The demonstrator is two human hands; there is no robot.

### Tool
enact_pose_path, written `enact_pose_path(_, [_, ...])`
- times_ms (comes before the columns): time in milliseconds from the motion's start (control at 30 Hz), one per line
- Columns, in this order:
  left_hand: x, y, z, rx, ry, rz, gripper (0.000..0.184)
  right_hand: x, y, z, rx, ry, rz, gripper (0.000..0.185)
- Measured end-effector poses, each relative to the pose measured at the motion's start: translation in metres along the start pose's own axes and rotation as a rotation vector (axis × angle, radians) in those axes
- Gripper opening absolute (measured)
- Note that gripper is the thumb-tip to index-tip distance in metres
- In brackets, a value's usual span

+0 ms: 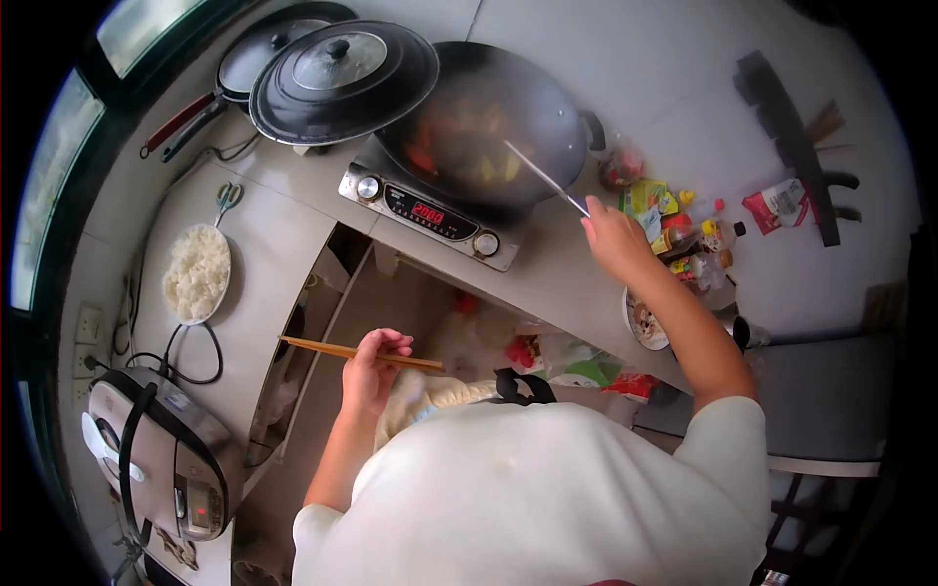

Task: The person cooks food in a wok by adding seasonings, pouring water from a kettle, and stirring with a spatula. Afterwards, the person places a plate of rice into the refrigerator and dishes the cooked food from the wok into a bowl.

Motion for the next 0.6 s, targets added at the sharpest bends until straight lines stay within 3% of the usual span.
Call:
enact_pose_path(200, [-0.001, 0.02, 0.006, 0.022, -0.019, 0.03, 0.022, 0.051, 0.028, -0.023, 0.258, 0.105, -0.376, 0.023])
enact_pose_path(300, [0.001, 0.024, 0.012, 0.038, -0.004, 0.015, 0.022, 0.084, 0.021, -0.054, -0.03, -0.291, -0.698, 0.02])
enact_pose_path(400, [0.005, 0.026, 0.017, 0.043, -0.016, 0.019, 0.023, 0.098, 0.006, -0.079, -0.035, -0.512, -0.98, 0.018])
enact_pose_path(433, [0.005, 0.029, 0.018, 0.054, -0.018, 0.038, 0.023, 0.102, -0.005, -0.086, -0.103, -0.674, -1.076, 0.02])
enact_pose_path(533, [0.009, 0.036, 0.023, 0.052, -0.041, 0.055, 0.024, 0.071, -0.029, -0.097, -0.504, -0.663, -1.289, 0.023])
enact_pose_path(600, [0.01, 0.042, 0.025, 0.06, -0.048, 0.068, 0.024, 0.058, -0.038, -0.095, -0.607, -0.666, -1.354, 0.025])
Point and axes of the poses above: each hand's wrist, its own z-axis away from the middle knuckle, its own y-axis out of the back of the hand, x = y × z, the point moved 7 cm from there along -z, towards the middle knuckle, and after that the axes turned 8 degrees about -z, right-handed, at the moved point
